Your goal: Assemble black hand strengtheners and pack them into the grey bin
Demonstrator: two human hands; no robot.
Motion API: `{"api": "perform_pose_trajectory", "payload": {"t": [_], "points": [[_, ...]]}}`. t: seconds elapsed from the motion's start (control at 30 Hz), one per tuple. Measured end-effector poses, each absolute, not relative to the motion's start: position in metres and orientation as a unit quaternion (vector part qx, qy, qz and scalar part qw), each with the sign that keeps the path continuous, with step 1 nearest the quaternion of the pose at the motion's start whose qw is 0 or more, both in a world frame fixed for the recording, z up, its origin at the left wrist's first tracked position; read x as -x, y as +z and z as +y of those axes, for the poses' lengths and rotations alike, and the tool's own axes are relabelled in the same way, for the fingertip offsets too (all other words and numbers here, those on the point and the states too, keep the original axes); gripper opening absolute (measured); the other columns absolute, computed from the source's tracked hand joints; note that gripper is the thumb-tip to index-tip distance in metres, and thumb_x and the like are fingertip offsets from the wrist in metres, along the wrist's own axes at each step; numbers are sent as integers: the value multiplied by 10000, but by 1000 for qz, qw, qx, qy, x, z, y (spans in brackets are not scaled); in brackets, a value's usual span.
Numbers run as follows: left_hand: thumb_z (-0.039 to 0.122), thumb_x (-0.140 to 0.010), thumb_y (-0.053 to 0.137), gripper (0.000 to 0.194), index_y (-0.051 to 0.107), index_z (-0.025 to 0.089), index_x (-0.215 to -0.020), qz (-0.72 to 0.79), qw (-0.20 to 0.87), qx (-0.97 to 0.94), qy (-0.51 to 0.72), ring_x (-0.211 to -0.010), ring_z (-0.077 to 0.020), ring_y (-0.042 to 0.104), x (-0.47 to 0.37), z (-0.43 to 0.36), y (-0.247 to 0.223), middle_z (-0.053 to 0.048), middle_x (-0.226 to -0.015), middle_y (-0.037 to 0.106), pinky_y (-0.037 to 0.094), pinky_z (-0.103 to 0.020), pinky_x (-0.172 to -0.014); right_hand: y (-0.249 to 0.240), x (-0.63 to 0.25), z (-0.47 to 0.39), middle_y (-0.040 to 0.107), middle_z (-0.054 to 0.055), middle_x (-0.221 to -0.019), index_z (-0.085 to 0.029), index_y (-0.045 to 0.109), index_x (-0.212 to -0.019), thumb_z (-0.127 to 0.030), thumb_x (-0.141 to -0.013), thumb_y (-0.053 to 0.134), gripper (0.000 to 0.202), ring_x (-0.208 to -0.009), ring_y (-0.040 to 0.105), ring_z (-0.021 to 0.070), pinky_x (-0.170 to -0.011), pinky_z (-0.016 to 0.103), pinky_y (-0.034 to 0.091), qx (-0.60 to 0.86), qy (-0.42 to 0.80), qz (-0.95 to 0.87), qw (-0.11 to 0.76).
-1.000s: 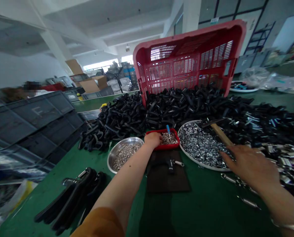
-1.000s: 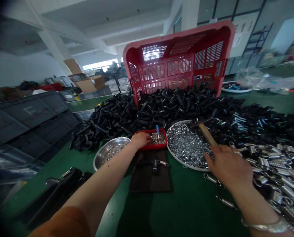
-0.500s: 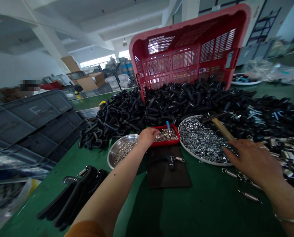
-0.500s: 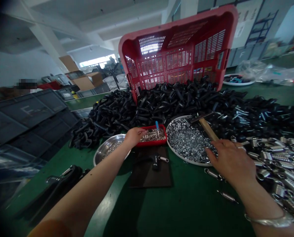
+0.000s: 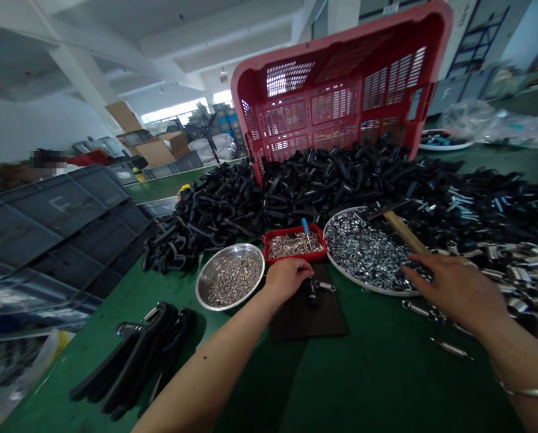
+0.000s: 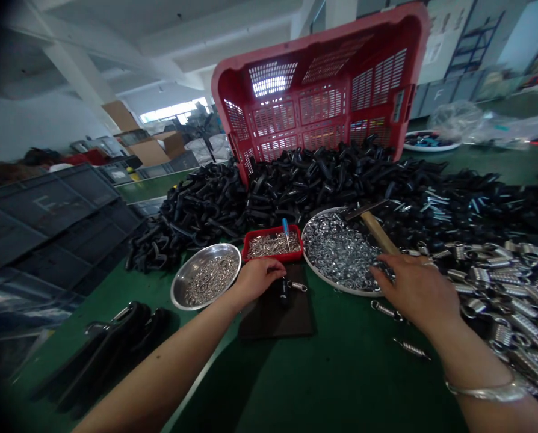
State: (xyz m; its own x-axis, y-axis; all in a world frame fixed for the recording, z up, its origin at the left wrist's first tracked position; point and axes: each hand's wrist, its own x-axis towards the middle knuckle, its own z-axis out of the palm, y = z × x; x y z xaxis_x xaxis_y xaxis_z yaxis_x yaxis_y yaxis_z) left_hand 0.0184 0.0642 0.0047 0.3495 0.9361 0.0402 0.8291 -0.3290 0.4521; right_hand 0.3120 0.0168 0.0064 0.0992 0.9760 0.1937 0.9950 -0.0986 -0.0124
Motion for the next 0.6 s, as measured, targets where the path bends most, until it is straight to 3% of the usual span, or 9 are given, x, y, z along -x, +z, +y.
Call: {"api": "perform_pose_trajectory", "payload": {"t": [0.2, 0.4, 0.6], "points": [[365, -807, 478, 233, 642, 287, -953, 622, 146, -731, 241, -885, -157, 590, -7, 87, 11, 35, -983, 660, 441, -244, -751, 6, -313, 17, 587, 94, -1101, -210, 580, -1097, -525, -809, 306, 507, -946, 534, 281, -761, 411, 450, 743, -66, -661, 84], [356, -786, 515, 224, 629, 290, -968, 672, 88, -706, 206, -876, -189, 597, 2, 110, 19, 18, -966, 665, 441, -283, -733, 4, -314, 17, 602, 97, -1068, -215, 590, -1081, -538, -800, 316, 508, -949, 532, 285, -747, 410, 454, 741, -55, -663, 92], [301, -726, 599, 294, 565, 272, -1017, 526, 228, -787, 227, -760, -124, 606, -9, 86, 1, 54, -861, 674, 445, -230, -693, 3, -316, 17, 612, 91, -1054, -212, 591, -1072, -515, -810, 316, 486, -932, 544, 278, -722, 400, 460, 734, -72, -665, 114]]}}
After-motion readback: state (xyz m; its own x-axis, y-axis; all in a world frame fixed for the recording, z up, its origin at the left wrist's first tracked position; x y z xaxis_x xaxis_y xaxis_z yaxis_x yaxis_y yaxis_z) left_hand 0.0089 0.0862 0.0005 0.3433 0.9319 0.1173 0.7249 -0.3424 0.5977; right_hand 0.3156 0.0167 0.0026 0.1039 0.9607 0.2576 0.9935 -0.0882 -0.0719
